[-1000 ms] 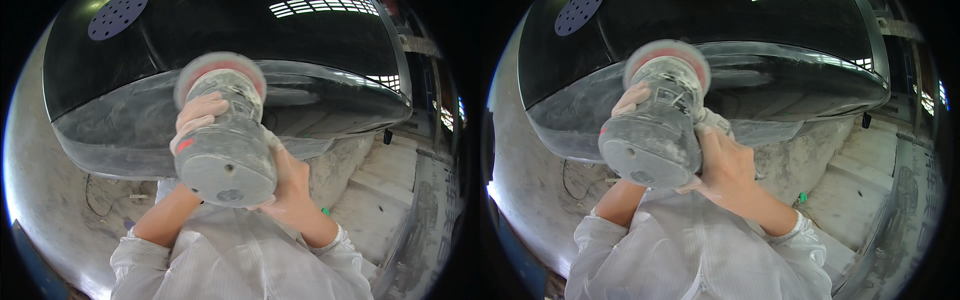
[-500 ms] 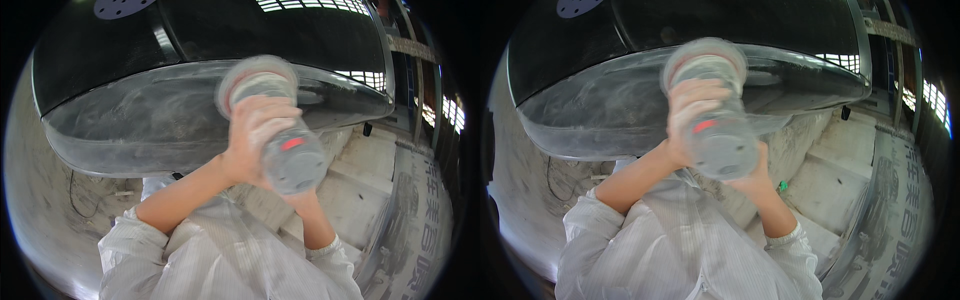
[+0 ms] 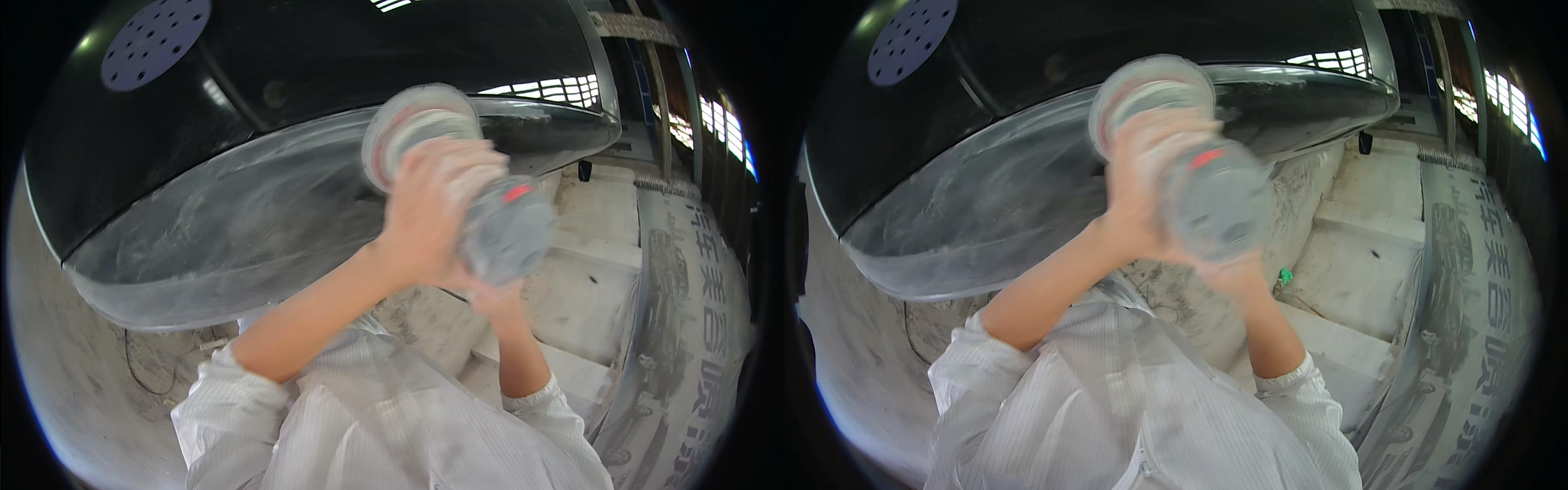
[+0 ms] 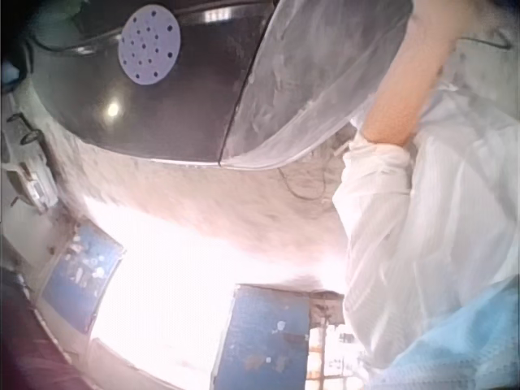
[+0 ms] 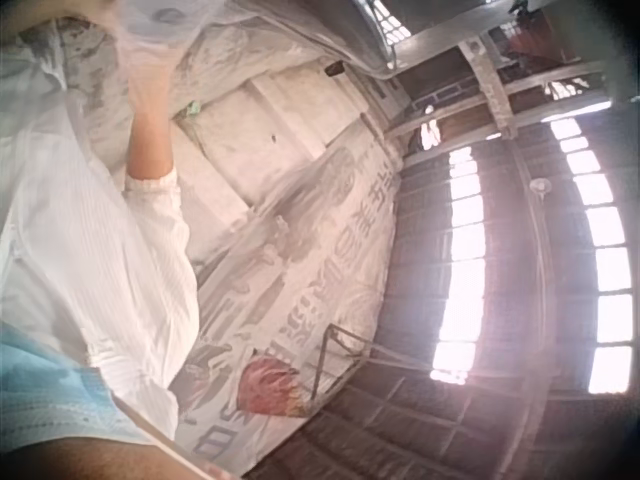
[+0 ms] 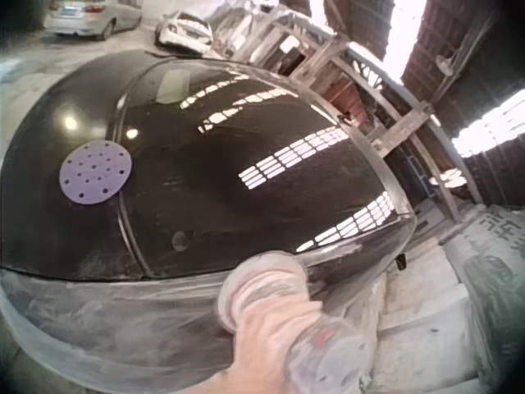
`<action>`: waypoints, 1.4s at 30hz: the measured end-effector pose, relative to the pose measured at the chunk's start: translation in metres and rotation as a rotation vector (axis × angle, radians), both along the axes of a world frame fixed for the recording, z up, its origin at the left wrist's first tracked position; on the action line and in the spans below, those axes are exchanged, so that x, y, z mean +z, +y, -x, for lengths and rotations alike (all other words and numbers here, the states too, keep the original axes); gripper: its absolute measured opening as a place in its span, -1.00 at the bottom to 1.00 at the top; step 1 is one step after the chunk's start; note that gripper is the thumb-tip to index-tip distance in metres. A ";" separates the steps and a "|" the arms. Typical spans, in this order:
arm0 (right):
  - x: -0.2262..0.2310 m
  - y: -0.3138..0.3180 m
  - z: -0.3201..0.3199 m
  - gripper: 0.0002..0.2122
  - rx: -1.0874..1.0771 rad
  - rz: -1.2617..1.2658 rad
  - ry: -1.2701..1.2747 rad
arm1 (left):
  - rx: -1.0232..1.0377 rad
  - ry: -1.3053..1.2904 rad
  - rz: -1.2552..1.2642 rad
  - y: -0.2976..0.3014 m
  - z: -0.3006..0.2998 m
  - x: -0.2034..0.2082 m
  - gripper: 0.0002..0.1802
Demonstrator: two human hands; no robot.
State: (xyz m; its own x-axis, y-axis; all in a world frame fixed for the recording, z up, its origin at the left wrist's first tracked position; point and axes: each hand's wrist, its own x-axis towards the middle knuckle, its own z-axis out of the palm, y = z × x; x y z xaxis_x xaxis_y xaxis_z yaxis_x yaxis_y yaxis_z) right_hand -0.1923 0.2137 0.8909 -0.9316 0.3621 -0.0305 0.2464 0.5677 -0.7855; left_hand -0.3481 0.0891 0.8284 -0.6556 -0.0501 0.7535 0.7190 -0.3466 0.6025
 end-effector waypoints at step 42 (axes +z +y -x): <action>0.097 0.106 0.062 -0.36 0.166 0.151 0.070 | -0.395 -0.399 0.150 0.107 0.027 0.085 0.11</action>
State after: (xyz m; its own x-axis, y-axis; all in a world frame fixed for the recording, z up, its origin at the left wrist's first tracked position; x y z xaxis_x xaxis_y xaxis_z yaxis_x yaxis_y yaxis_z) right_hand -0.2543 0.3196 0.9884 -0.9797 0.2003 -0.0064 0.1019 0.4704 -0.8766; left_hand -0.3749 0.1959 0.9136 -0.8378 0.3439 0.4240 0.2597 -0.4322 0.8636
